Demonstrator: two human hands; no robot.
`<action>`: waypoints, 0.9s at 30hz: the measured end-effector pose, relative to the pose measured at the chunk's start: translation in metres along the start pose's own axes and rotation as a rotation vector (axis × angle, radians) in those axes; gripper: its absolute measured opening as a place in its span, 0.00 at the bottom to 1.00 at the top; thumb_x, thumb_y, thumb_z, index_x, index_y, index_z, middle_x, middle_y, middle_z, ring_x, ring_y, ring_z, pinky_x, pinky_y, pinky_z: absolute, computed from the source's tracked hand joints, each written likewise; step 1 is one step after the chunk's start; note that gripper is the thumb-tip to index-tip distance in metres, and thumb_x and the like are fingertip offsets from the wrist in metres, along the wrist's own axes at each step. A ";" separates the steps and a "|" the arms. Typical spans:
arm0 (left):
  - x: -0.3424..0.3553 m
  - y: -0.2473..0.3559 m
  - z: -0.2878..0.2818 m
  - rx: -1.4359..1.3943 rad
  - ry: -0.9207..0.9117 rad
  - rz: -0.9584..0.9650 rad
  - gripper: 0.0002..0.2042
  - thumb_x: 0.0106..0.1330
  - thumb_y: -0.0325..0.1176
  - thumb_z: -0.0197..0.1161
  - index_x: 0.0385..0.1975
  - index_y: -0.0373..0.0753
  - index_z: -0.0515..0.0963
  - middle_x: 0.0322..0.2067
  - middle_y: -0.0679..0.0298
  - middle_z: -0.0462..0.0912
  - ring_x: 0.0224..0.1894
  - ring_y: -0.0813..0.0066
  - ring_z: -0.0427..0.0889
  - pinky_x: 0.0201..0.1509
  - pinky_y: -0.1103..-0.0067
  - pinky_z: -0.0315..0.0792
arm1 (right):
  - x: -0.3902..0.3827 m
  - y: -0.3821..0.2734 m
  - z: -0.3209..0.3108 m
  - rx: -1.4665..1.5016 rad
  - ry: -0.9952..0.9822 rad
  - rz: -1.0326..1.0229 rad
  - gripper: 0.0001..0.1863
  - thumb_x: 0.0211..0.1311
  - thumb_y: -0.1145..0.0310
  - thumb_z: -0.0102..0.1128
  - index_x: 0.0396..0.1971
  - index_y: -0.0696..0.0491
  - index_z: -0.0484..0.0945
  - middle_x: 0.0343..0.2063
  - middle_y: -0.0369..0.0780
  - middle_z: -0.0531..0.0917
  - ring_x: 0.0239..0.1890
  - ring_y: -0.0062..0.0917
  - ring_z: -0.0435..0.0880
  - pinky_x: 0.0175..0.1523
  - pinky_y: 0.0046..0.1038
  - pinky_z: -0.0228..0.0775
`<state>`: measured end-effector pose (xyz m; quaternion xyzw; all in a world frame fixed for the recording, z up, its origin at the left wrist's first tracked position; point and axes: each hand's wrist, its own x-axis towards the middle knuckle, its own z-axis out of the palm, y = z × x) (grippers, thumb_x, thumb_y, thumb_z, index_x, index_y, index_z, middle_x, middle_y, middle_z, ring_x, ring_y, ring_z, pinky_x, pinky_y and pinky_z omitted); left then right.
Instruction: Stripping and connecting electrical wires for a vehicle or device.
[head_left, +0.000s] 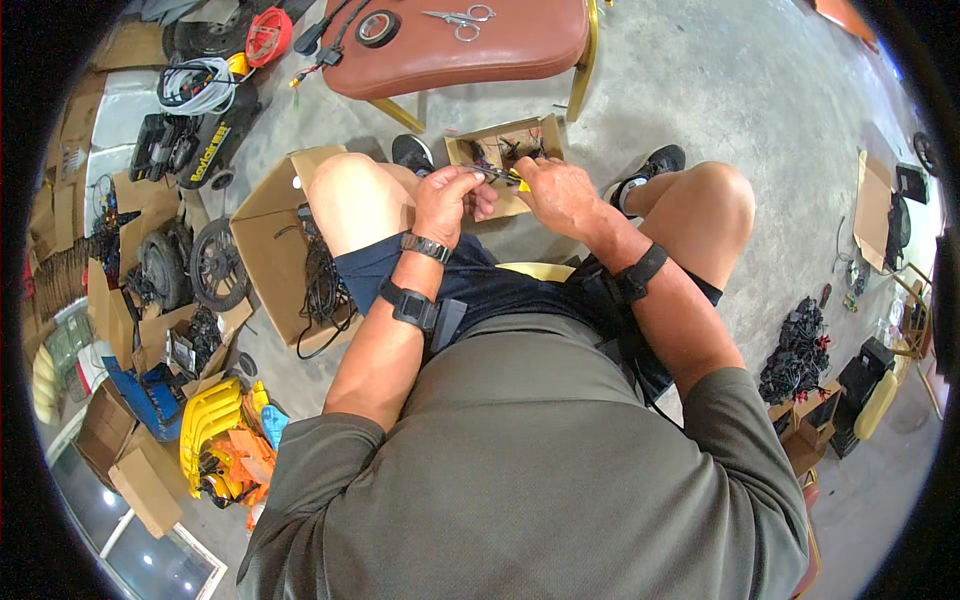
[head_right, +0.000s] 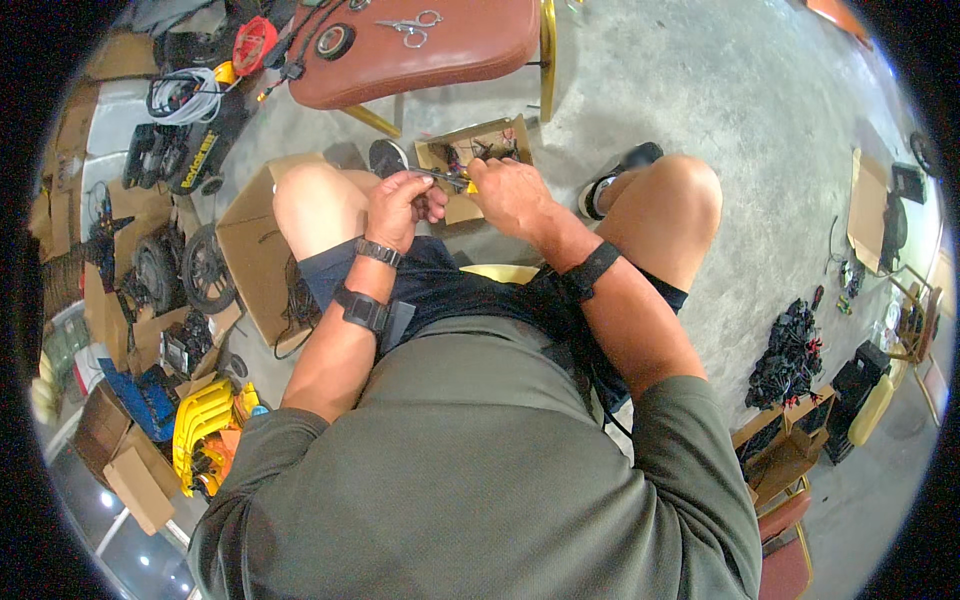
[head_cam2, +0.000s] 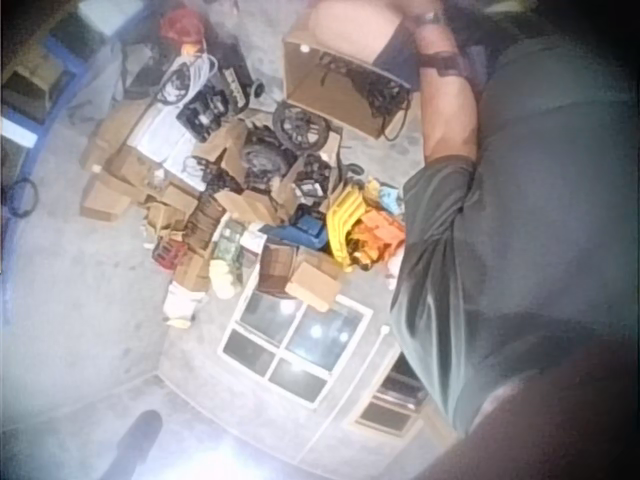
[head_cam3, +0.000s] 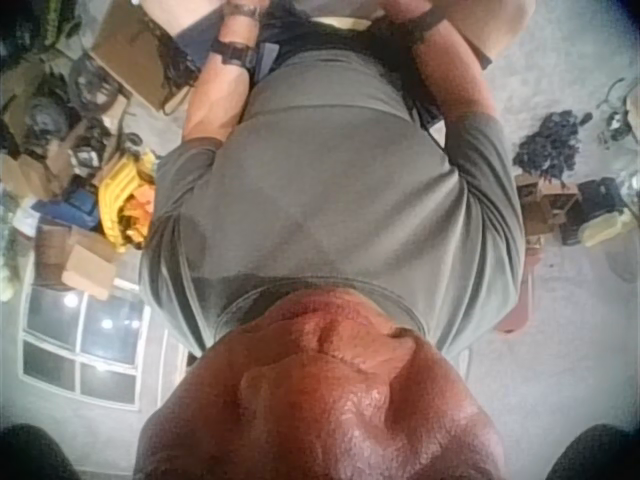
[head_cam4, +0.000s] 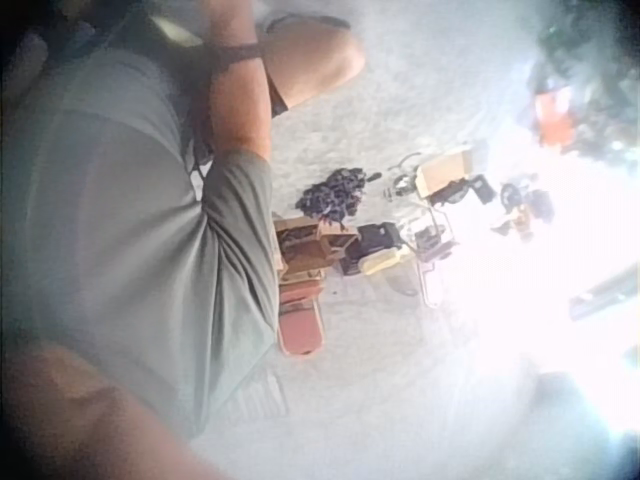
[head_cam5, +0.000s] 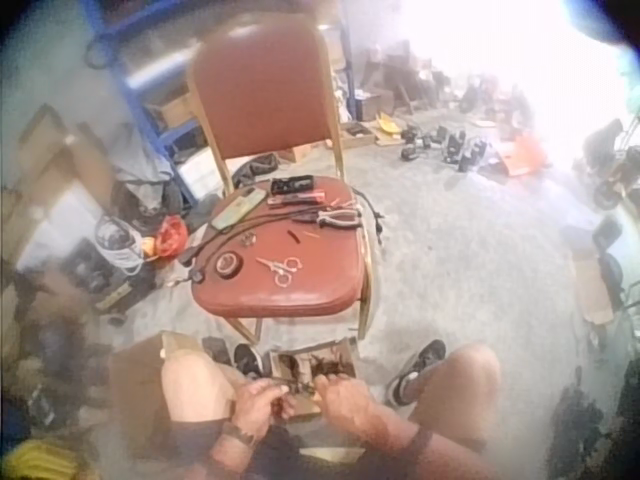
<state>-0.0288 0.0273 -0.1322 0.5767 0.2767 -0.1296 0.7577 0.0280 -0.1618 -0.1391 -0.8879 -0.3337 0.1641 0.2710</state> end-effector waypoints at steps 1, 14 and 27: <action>0.001 -0.002 -0.003 -0.033 -0.018 -0.012 0.05 0.63 0.29 0.56 0.30 0.34 0.75 0.23 0.57 0.81 0.20 0.71 0.79 0.23 0.79 0.72 | 0.000 0.000 0.000 0.000 0.008 -0.007 0.13 0.57 0.64 0.58 0.35 0.57 0.72 0.31 0.48 0.82 0.39 0.43 0.80 0.44 0.40 0.72; -0.002 0.002 -0.010 -0.175 -0.028 -0.076 0.04 0.61 0.28 0.54 0.25 0.36 0.72 0.19 0.56 0.79 0.17 0.67 0.76 0.21 0.76 0.71 | 0.009 0.000 0.010 -0.061 0.057 -0.082 0.12 0.54 0.69 0.56 0.38 0.57 0.72 0.33 0.46 0.80 0.41 0.42 0.79 0.45 0.39 0.73; 0.002 -0.001 -0.006 -0.296 -0.072 -0.129 0.06 0.60 0.31 0.54 0.25 0.36 0.73 0.17 0.56 0.76 0.14 0.68 0.71 0.17 0.76 0.64 | 0.008 0.003 0.012 -0.001 0.132 -0.076 0.15 0.51 0.71 0.59 0.40 0.55 0.71 0.35 0.45 0.79 0.42 0.42 0.77 0.45 0.40 0.71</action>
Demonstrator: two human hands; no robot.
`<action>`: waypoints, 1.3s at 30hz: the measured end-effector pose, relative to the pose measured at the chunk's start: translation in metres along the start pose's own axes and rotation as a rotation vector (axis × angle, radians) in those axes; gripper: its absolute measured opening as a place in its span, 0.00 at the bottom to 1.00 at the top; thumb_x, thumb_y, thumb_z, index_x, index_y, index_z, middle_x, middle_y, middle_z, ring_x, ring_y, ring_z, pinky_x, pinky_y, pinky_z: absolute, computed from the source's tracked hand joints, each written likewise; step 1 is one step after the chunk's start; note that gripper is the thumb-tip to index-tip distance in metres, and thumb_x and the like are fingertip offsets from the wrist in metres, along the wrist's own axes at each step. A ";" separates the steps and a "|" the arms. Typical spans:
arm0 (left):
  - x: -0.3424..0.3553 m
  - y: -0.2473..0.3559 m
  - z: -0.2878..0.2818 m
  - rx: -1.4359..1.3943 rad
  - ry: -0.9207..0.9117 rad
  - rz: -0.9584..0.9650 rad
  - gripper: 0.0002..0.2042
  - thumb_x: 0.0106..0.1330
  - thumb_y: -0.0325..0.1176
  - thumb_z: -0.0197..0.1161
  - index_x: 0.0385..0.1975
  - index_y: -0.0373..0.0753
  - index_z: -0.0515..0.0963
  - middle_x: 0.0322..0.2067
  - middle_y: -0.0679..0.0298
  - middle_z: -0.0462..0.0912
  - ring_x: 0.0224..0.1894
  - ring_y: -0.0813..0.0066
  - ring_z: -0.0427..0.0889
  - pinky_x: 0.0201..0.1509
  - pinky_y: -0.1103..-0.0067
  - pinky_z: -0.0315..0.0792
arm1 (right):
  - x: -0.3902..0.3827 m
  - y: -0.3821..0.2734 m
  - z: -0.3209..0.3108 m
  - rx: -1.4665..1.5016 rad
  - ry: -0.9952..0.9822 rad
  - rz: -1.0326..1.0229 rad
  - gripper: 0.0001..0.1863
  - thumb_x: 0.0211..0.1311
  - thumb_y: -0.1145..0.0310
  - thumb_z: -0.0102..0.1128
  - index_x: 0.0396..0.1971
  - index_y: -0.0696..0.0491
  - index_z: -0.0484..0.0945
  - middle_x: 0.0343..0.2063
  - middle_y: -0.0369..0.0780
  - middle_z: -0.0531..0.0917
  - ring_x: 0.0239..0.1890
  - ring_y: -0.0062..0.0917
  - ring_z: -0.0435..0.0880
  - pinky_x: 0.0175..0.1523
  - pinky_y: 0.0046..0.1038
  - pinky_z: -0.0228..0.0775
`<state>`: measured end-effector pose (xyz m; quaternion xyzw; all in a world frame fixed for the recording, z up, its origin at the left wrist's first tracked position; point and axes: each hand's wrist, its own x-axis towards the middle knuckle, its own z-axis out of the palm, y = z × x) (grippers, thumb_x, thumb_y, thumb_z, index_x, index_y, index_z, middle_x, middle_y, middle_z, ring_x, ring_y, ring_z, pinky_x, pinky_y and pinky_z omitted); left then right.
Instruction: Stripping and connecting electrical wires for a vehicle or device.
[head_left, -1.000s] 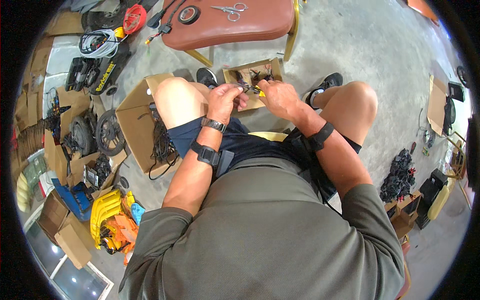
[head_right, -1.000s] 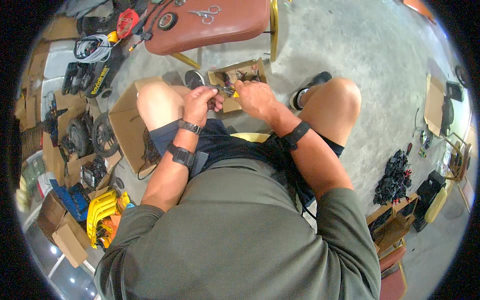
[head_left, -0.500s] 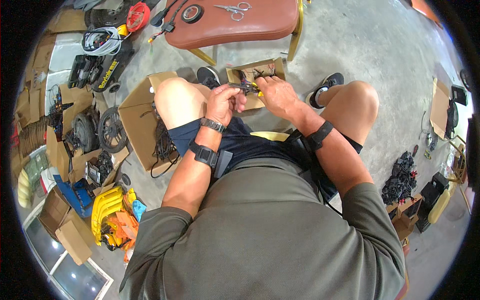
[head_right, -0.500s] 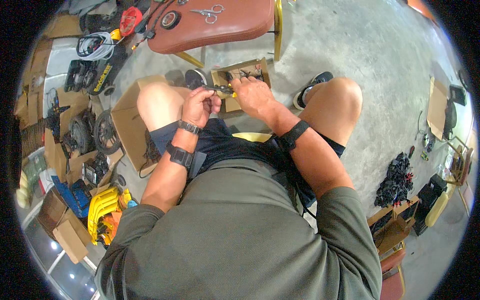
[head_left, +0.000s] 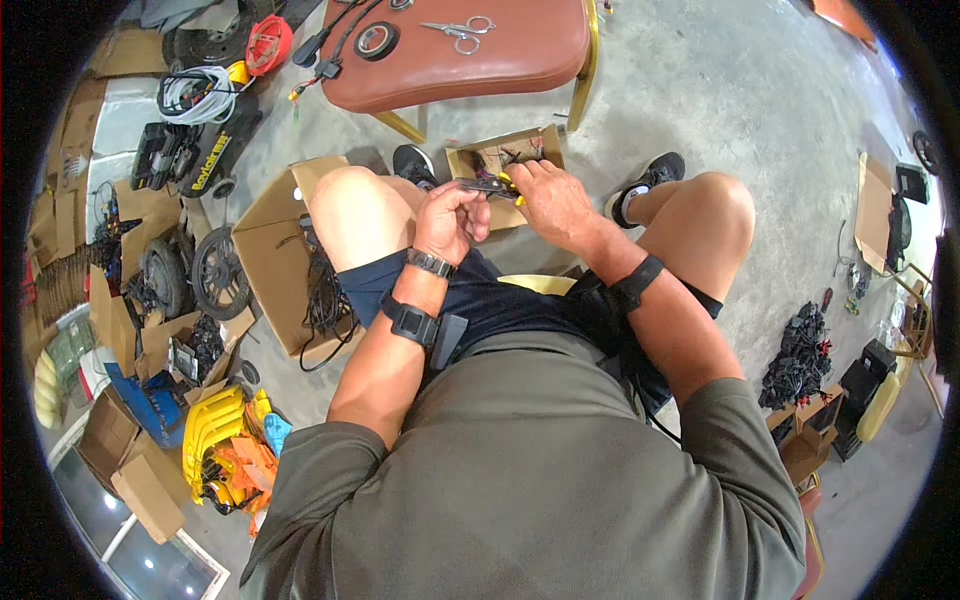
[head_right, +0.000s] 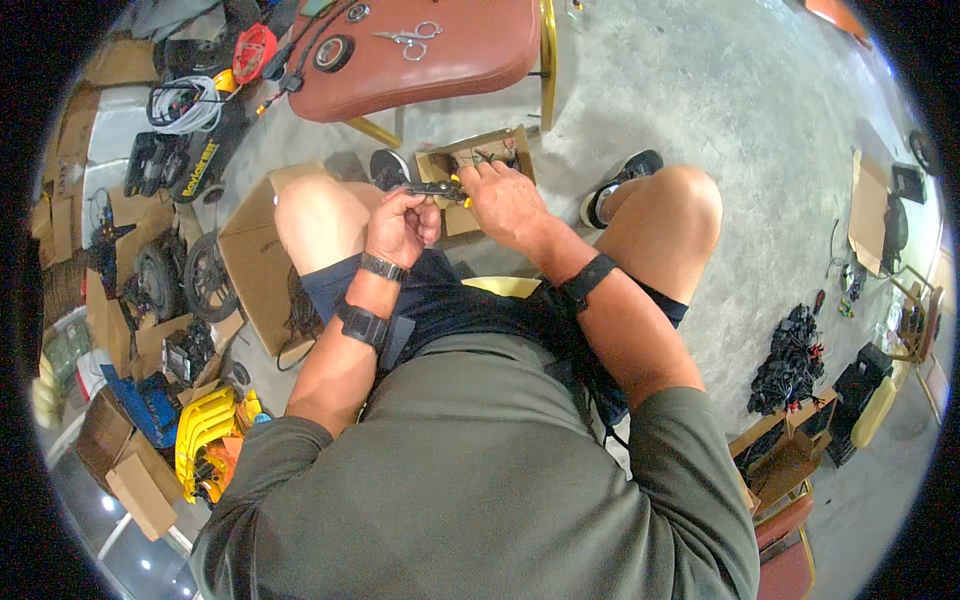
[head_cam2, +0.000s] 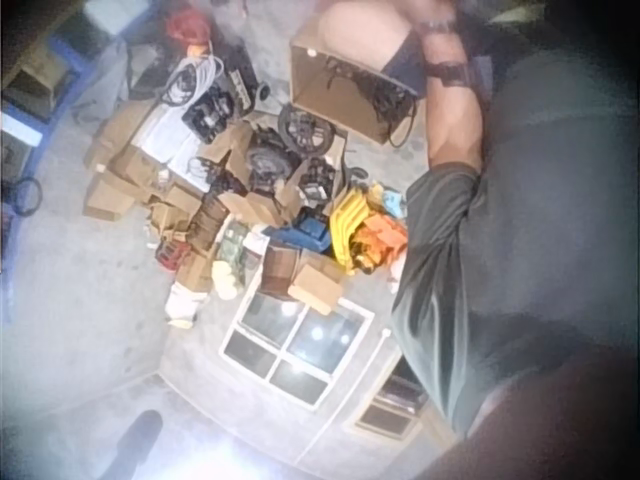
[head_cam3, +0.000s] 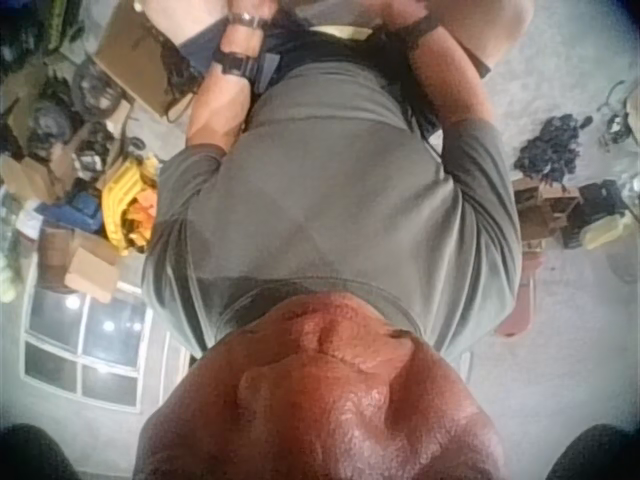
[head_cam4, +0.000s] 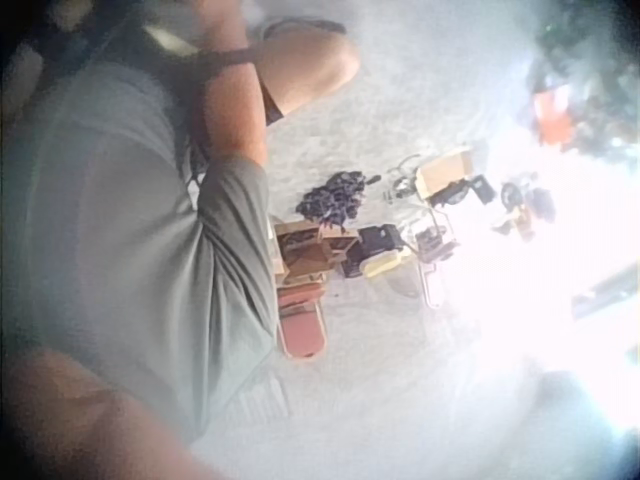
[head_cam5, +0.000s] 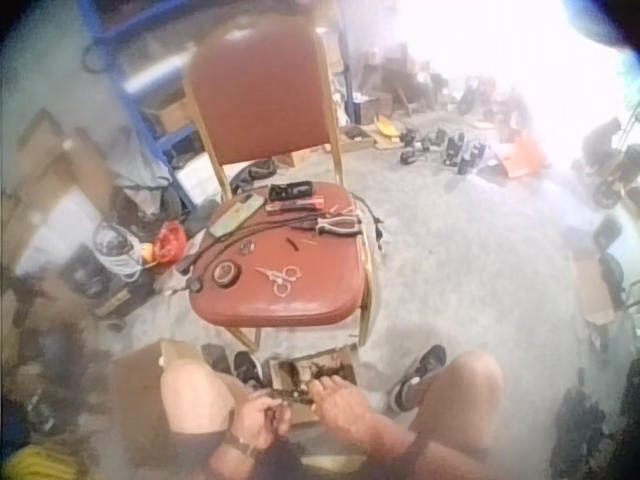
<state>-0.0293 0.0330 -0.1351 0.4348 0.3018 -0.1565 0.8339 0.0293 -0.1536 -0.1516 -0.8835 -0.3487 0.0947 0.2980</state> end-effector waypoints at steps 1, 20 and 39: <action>0.000 0.001 0.000 -0.012 -0.019 -0.015 0.06 0.60 0.32 0.53 0.25 0.36 0.73 0.17 0.56 0.75 0.14 0.68 0.70 0.17 0.77 0.64 | 0.000 0.001 0.001 0.013 0.014 -0.015 0.15 0.50 0.71 0.59 0.40 0.55 0.71 0.35 0.45 0.78 0.42 0.42 0.77 0.46 0.40 0.71; -0.004 -0.004 0.003 0.242 0.143 0.213 0.05 0.63 0.29 0.56 0.26 0.36 0.75 0.22 0.60 0.81 0.19 0.75 0.77 0.22 0.81 0.70 | 0.006 -0.008 -0.006 -0.061 -0.096 0.047 0.10 0.54 0.69 0.56 0.36 0.56 0.72 0.31 0.46 0.80 0.39 0.41 0.80 0.43 0.38 0.73; -0.001 -0.003 -0.002 0.223 0.152 0.070 0.05 0.62 0.28 0.53 0.28 0.34 0.74 0.19 0.57 0.79 0.15 0.71 0.75 0.20 0.80 0.71 | 0.001 -0.007 -0.004 -0.102 -0.116 0.000 0.13 0.53 0.67 0.60 0.35 0.58 0.74 0.31 0.46 0.80 0.39 0.40 0.80 0.43 0.37 0.73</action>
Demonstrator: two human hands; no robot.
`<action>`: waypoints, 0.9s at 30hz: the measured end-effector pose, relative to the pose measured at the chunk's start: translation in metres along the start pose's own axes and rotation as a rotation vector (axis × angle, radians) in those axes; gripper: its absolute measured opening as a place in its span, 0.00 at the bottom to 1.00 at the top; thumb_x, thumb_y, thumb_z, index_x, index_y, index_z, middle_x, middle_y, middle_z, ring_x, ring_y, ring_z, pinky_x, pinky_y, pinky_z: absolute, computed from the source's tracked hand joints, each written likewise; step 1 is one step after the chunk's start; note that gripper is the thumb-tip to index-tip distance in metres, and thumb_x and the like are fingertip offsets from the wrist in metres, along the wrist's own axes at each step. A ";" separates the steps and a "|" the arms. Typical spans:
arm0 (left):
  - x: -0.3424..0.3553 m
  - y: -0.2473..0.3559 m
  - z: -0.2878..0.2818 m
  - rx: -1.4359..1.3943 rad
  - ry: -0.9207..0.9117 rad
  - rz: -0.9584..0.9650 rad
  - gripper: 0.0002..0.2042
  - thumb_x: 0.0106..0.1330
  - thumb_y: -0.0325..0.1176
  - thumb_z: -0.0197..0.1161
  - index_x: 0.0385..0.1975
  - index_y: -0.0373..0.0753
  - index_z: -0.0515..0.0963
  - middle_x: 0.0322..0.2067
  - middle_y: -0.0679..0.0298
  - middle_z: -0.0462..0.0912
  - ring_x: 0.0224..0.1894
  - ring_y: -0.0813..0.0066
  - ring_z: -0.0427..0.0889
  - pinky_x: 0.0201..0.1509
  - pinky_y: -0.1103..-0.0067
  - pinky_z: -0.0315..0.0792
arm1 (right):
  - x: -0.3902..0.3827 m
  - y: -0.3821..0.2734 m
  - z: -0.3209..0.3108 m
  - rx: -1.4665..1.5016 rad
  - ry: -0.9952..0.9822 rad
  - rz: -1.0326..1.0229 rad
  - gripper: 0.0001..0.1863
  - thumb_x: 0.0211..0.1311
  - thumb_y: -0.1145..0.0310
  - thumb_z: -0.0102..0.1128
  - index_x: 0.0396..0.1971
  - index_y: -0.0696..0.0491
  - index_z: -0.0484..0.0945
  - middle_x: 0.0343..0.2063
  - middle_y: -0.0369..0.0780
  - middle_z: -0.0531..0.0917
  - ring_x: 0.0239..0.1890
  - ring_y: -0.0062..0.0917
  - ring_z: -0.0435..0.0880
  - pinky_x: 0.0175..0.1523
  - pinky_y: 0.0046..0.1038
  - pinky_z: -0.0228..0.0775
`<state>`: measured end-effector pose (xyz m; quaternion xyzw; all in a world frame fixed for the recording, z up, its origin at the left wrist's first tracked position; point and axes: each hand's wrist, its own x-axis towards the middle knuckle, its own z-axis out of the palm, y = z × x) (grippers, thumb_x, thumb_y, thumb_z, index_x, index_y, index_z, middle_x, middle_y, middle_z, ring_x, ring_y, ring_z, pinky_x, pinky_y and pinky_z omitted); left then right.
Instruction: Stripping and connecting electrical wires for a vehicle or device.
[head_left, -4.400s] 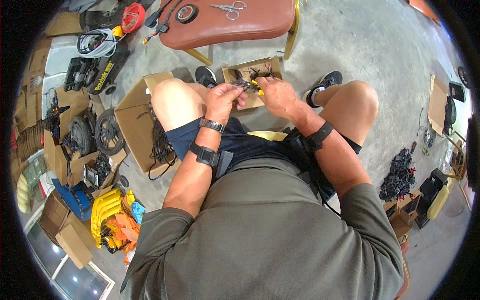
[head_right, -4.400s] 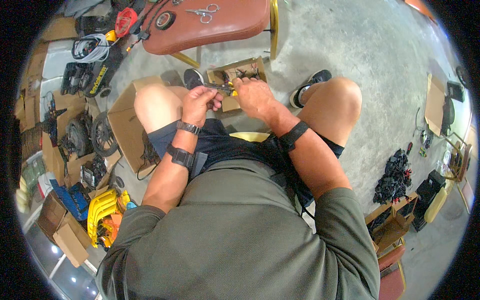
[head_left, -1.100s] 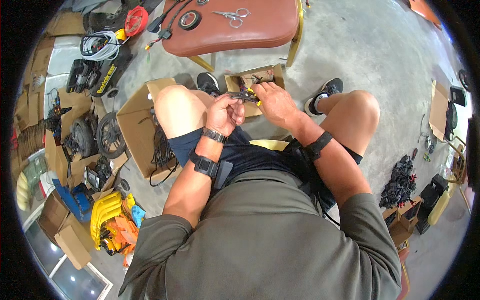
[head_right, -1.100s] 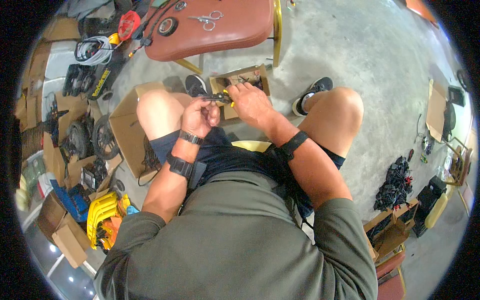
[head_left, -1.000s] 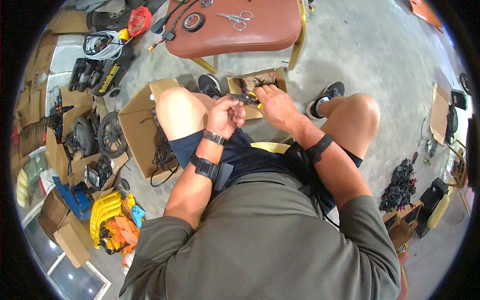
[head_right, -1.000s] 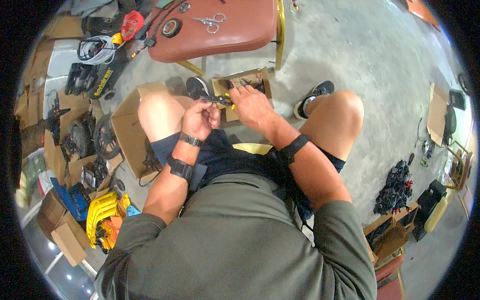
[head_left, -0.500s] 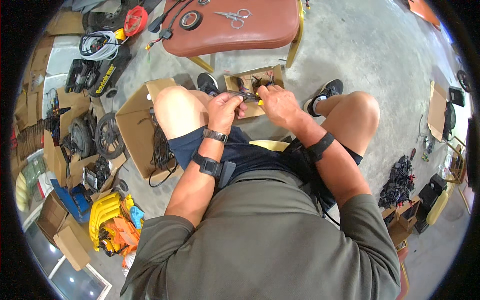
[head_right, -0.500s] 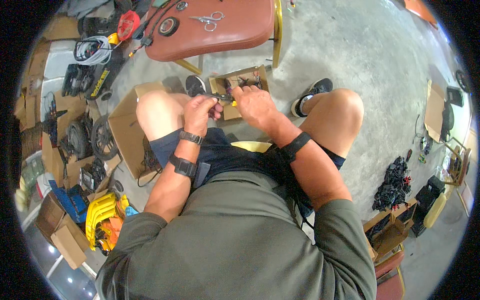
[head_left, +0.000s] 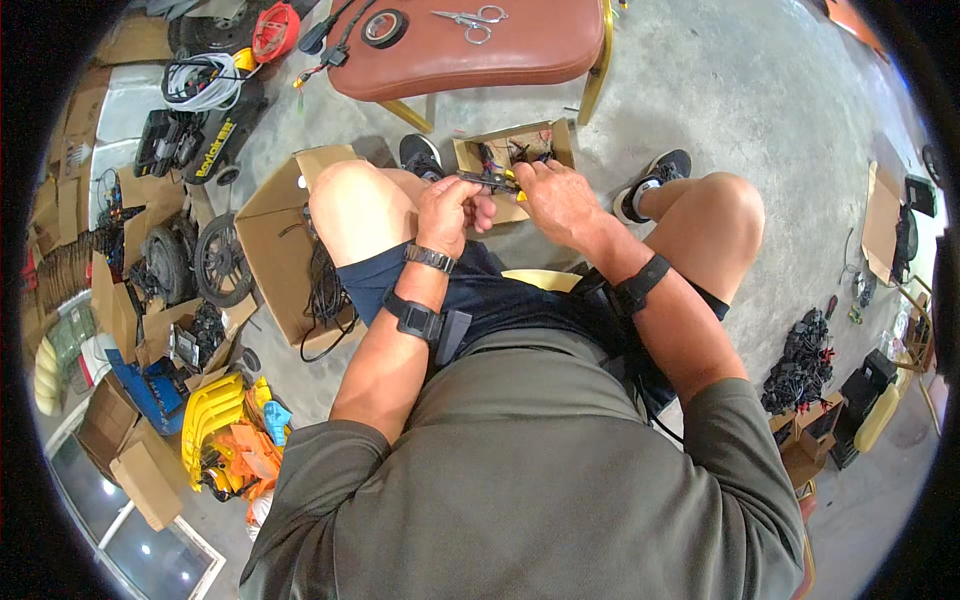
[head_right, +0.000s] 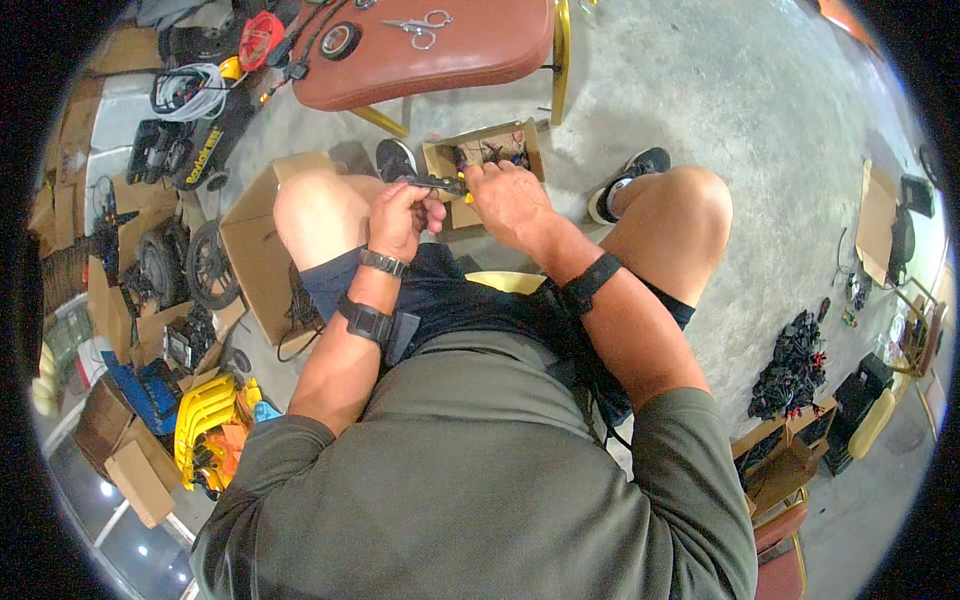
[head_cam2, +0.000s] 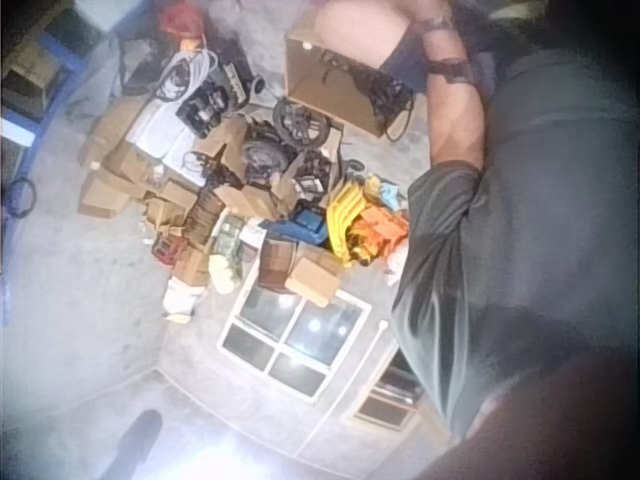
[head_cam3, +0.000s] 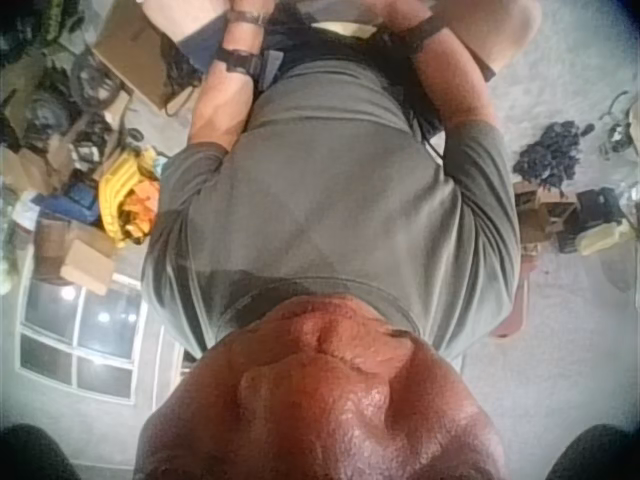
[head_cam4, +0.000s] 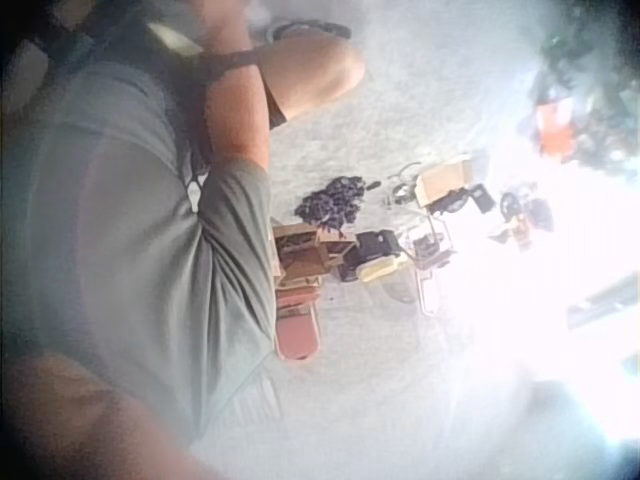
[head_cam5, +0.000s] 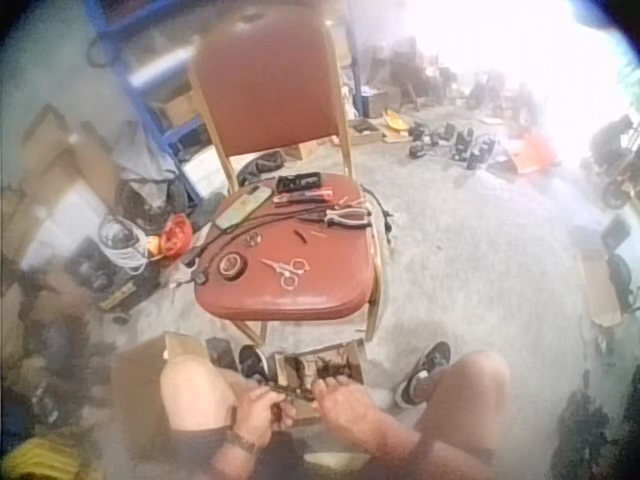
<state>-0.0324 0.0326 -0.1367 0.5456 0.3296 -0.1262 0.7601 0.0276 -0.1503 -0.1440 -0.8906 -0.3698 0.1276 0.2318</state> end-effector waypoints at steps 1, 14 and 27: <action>0.000 0.001 0.000 -0.028 -0.014 -0.016 0.05 0.62 0.28 0.53 0.28 0.34 0.74 0.19 0.57 0.79 0.15 0.71 0.75 0.19 0.80 0.70 | 0.000 0.001 0.001 0.000 0.015 -0.008 0.13 0.52 0.67 0.60 0.36 0.58 0.74 0.31 0.46 0.80 0.39 0.40 0.80 0.43 0.37 0.73; 0.002 -0.006 -0.003 0.023 0.001 0.023 0.05 0.62 0.30 0.57 0.26 0.36 0.76 0.18 0.61 0.79 0.15 0.76 0.75 0.18 0.82 0.68 | 0.000 0.000 0.002 -0.028 0.022 0.005 0.11 0.54 0.70 0.54 0.37 0.57 0.72 0.33 0.47 0.80 0.39 0.40 0.80 0.43 0.37 0.73; 0.005 -0.018 0.005 0.170 0.093 0.168 0.07 0.62 0.29 0.58 0.25 0.33 0.78 0.17 0.64 0.79 0.15 0.82 0.75 0.19 0.85 0.69 | -0.003 -0.002 0.002 0.125 -0.133 0.118 0.14 0.58 0.61 0.56 0.33 0.58 0.71 0.28 0.50 0.82 0.34 0.45 0.82 0.40 0.42 0.73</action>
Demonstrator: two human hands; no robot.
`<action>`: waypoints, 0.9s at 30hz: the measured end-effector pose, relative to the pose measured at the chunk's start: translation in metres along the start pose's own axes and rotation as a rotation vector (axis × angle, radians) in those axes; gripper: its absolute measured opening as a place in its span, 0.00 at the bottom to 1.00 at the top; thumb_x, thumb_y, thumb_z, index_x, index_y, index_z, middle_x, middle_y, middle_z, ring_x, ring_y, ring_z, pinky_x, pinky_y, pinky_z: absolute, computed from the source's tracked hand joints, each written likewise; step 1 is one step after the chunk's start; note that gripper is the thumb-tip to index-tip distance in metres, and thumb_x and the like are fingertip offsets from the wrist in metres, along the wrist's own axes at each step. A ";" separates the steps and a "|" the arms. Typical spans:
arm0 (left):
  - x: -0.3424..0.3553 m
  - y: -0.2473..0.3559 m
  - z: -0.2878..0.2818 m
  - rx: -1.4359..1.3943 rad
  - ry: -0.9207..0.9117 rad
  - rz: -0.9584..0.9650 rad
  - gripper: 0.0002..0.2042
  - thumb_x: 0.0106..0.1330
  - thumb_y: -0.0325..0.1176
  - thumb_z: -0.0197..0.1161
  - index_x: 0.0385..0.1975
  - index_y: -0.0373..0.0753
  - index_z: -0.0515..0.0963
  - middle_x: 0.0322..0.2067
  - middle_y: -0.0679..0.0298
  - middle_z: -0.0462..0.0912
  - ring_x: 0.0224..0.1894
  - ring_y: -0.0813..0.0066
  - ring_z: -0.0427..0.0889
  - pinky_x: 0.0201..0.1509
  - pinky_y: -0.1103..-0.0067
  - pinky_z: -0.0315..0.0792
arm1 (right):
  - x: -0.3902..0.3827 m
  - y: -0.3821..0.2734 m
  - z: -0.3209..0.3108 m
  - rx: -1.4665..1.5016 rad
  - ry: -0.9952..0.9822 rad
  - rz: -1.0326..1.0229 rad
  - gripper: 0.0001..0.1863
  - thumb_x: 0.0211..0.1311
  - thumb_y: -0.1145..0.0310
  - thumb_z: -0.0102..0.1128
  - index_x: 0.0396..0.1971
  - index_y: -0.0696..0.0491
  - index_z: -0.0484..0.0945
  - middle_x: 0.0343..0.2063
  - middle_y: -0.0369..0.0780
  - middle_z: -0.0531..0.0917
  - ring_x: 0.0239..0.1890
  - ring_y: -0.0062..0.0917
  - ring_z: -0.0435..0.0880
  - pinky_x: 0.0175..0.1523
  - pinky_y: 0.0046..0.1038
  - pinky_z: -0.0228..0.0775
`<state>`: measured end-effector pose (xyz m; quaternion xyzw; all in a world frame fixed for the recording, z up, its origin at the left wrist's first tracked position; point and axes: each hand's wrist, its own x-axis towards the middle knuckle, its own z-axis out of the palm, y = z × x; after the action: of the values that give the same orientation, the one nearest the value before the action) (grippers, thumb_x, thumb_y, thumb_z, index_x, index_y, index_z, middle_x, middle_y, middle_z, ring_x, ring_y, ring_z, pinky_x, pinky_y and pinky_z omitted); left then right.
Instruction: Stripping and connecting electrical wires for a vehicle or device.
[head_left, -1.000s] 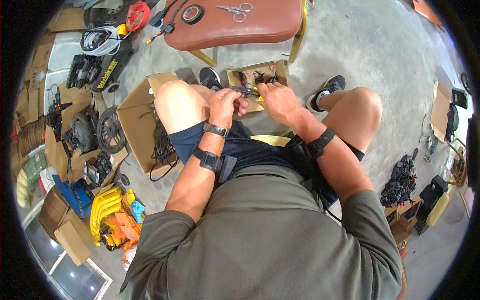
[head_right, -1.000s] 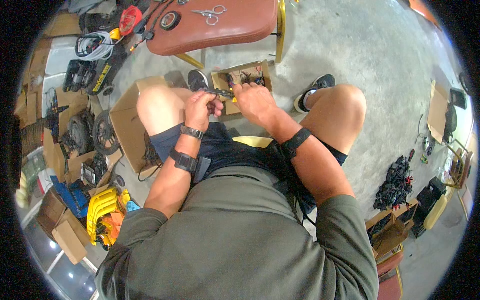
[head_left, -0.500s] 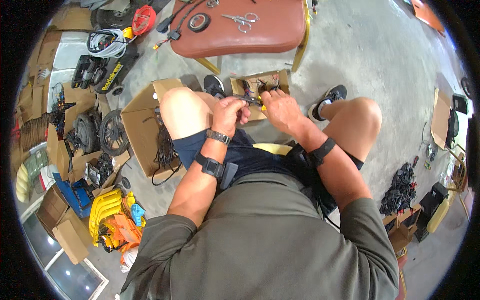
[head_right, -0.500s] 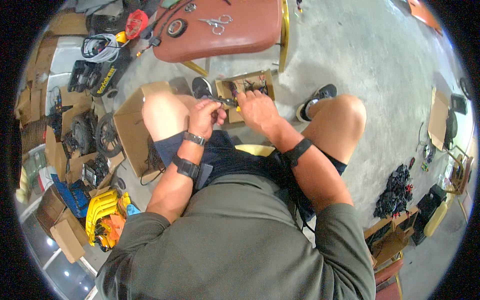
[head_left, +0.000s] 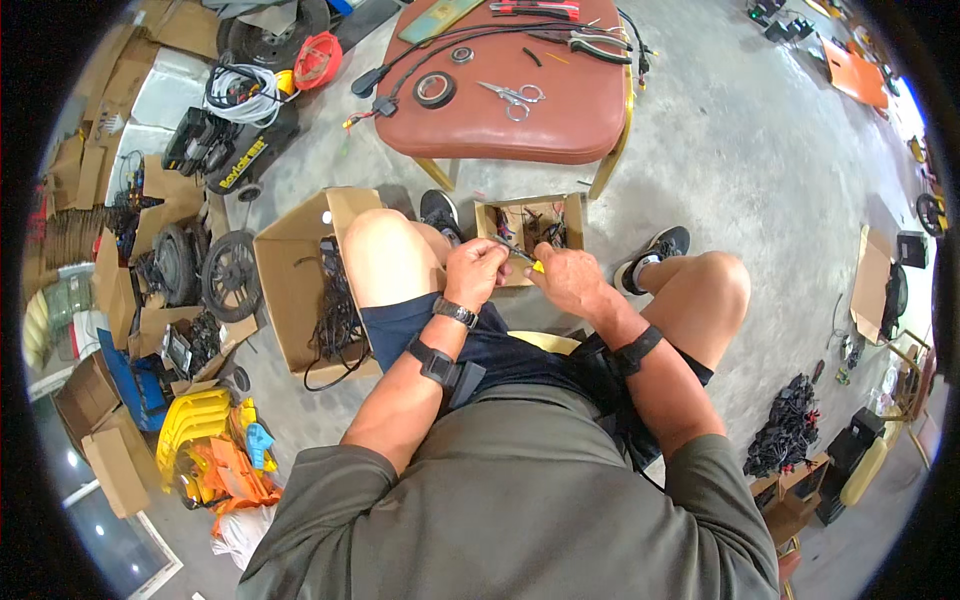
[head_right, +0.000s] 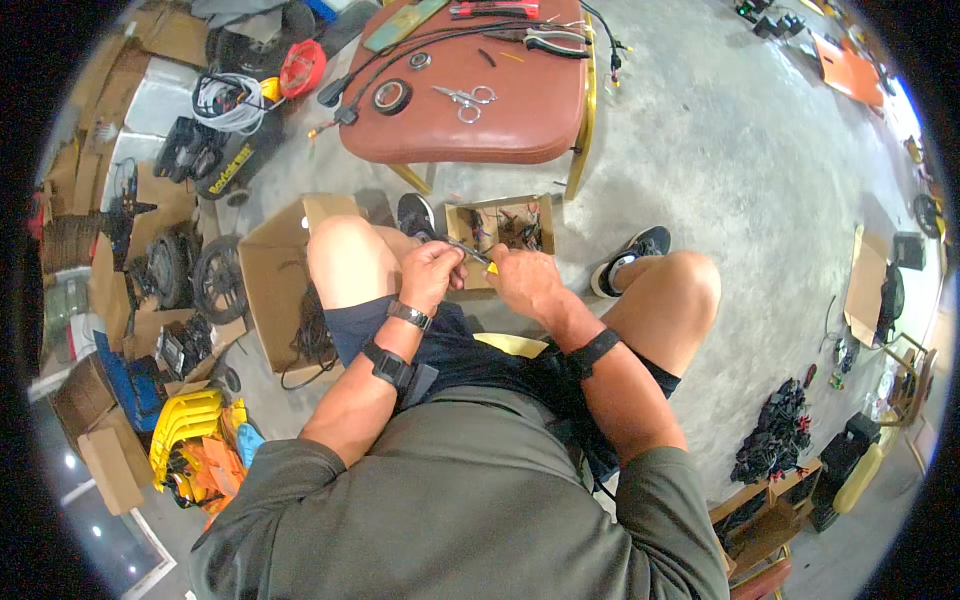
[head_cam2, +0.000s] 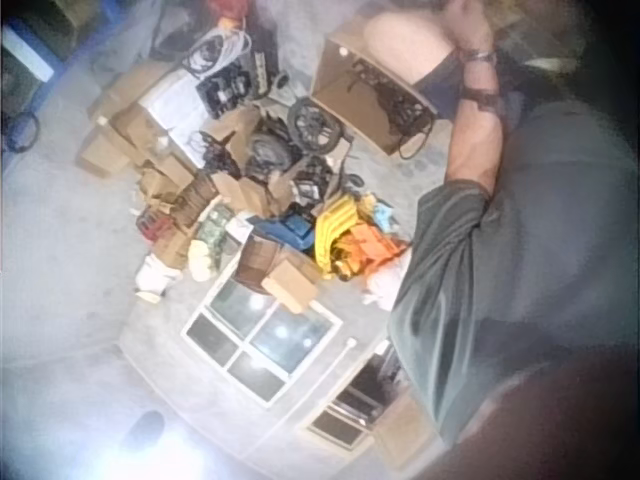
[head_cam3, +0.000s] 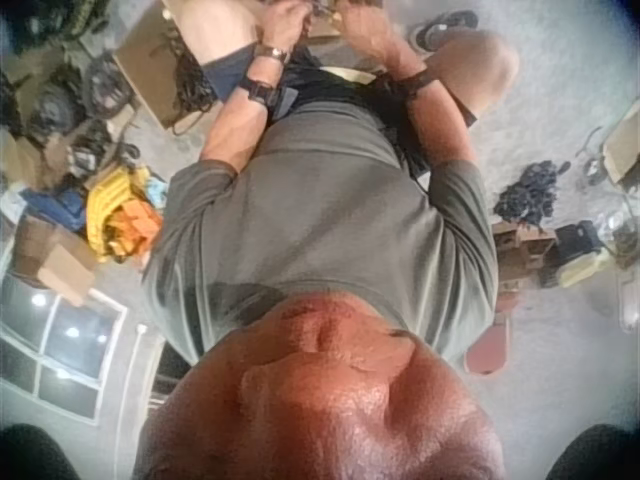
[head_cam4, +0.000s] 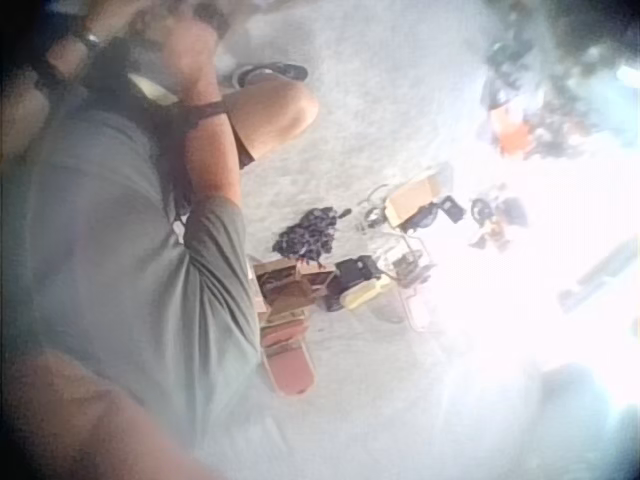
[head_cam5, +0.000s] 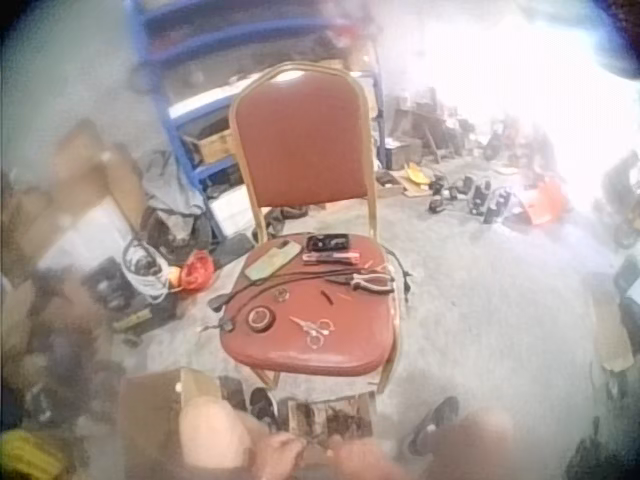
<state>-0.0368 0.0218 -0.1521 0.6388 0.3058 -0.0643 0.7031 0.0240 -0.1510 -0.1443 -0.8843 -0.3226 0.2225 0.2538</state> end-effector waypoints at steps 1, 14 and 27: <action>0.000 -0.001 0.001 0.021 0.005 -0.008 0.07 0.62 0.29 0.59 0.26 0.33 0.79 0.18 0.64 0.79 0.16 0.82 0.75 0.19 0.85 0.69 | -0.001 -0.001 0.001 0.021 -0.013 0.020 0.15 0.58 0.60 0.56 0.32 0.58 0.72 0.28 0.51 0.82 0.35 0.46 0.82 0.41 0.42 0.73; -0.002 0.008 0.003 0.158 0.001 0.059 0.07 0.63 0.30 0.59 0.25 0.35 0.77 0.19 0.64 0.80 0.18 0.81 0.76 0.22 0.84 0.70 | 0.003 -0.002 -0.004 0.061 -0.103 0.096 0.17 0.60 0.58 0.54 0.37 0.59 0.73 0.32 0.52 0.82 0.39 0.47 0.81 0.46 0.44 0.71; 0.003 0.003 -0.001 -0.029 -0.043 -0.029 0.05 0.61 0.29 0.60 0.24 0.37 0.76 0.19 0.65 0.79 0.17 0.81 0.75 0.21 0.86 0.69 | 0.004 0.003 -0.001 -0.185 0.186 -0.084 0.11 0.52 0.73 0.52 0.38 0.57 0.73 0.33 0.46 0.81 0.40 0.39 0.80 0.44 0.37 0.73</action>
<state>-0.0337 0.0240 -0.1512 0.6224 0.3009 -0.0839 0.7177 0.0286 -0.1507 -0.1466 -0.9064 -0.3536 0.0981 0.2091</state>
